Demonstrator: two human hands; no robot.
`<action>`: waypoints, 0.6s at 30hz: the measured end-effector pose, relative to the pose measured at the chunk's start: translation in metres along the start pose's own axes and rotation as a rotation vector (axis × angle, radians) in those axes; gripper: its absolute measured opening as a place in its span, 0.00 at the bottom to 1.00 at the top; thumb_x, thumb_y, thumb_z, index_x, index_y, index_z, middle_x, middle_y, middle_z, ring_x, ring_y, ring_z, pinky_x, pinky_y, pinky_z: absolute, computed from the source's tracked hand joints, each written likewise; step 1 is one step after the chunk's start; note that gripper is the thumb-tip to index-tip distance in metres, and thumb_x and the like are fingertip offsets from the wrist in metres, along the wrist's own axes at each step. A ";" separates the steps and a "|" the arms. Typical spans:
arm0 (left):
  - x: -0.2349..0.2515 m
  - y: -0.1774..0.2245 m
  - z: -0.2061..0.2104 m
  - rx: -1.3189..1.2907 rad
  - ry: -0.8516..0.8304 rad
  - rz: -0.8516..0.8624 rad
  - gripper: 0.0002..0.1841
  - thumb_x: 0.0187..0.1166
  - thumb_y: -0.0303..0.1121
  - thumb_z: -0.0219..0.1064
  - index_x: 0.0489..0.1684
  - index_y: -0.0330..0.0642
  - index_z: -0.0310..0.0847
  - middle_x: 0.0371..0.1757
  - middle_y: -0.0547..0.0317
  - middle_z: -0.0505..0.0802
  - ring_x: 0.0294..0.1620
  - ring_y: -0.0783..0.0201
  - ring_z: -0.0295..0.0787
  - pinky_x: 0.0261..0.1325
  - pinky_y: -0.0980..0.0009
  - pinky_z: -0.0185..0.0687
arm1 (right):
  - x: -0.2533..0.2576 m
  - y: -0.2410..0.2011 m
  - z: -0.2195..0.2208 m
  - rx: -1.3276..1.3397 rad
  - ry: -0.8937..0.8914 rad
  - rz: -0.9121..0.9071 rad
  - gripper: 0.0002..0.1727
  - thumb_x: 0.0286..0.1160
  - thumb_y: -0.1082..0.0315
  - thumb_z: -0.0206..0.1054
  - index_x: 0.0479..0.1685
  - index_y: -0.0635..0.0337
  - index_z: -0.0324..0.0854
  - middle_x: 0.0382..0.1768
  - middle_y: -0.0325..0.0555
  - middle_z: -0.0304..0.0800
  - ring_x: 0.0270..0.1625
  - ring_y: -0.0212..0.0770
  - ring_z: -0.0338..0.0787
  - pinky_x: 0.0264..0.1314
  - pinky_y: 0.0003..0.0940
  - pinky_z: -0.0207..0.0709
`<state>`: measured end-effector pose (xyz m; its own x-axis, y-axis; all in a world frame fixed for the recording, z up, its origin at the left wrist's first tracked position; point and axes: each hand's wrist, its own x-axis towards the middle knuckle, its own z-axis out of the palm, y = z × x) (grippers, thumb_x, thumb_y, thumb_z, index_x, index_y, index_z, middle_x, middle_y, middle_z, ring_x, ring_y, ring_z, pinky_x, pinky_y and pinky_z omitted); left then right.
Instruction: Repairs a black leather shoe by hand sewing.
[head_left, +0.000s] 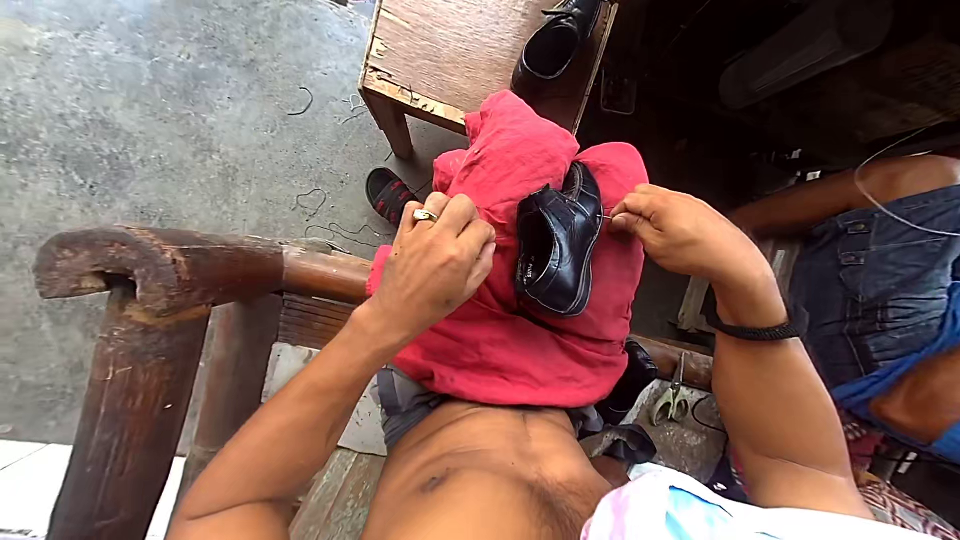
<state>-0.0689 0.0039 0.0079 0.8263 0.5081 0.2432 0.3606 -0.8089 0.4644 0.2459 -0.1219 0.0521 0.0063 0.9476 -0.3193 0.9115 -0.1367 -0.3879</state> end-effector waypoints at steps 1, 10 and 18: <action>0.000 -0.001 0.002 -0.005 0.011 -0.002 0.11 0.85 0.39 0.61 0.45 0.45 0.89 0.46 0.51 0.87 0.55 0.47 0.81 0.58 0.51 0.70 | -0.007 0.005 0.006 -0.001 0.040 -0.036 0.14 0.92 0.61 0.55 0.42 0.51 0.86 0.40 0.43 0.83 0.43 0.44 0.86 0.43 0.50 0.80; 0.016 0.008 -0.002 -0.238 0.017 0.098 0.09 0.78 0.39 0.67 0.33 0.48 0.90 0.55 0.51 0.88 0.63 0.50 0.79 0.65 0.52 0.67 | 0.001 0.001 0.003 0.027 0.018 -0.027 0.14 0.90 0.61 0.55 0.43 0.52 0.87 0.41 0.43 0.84 0.45 0.45 0.87 0.45 0.52 0.79; 0.025 0.007 0.009 -1.670 -0.301 -0.537 0.14 0.95 0.35 0.48 0.47 0.46 0.81 0.28 0.69 0.81 0.13 0.79 0.61 0.12 0.85 0.57 | -0.013 -0.006 0.011 -0.037 0.205 -0.045 0.09 0.89 0.62 0.59 0.52 0.48 0.86 0.35 0.44 0.91 0.34 0.47 0.91 0.33 0.56 0.81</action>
<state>-0.0417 0.0087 0.0095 0.8890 0.3685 -0.2719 -0.0311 0.6408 0.7671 0.2360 -0.1367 0.0492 0.0454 0.9920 -0.1182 0.9271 -0.0858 -0.3648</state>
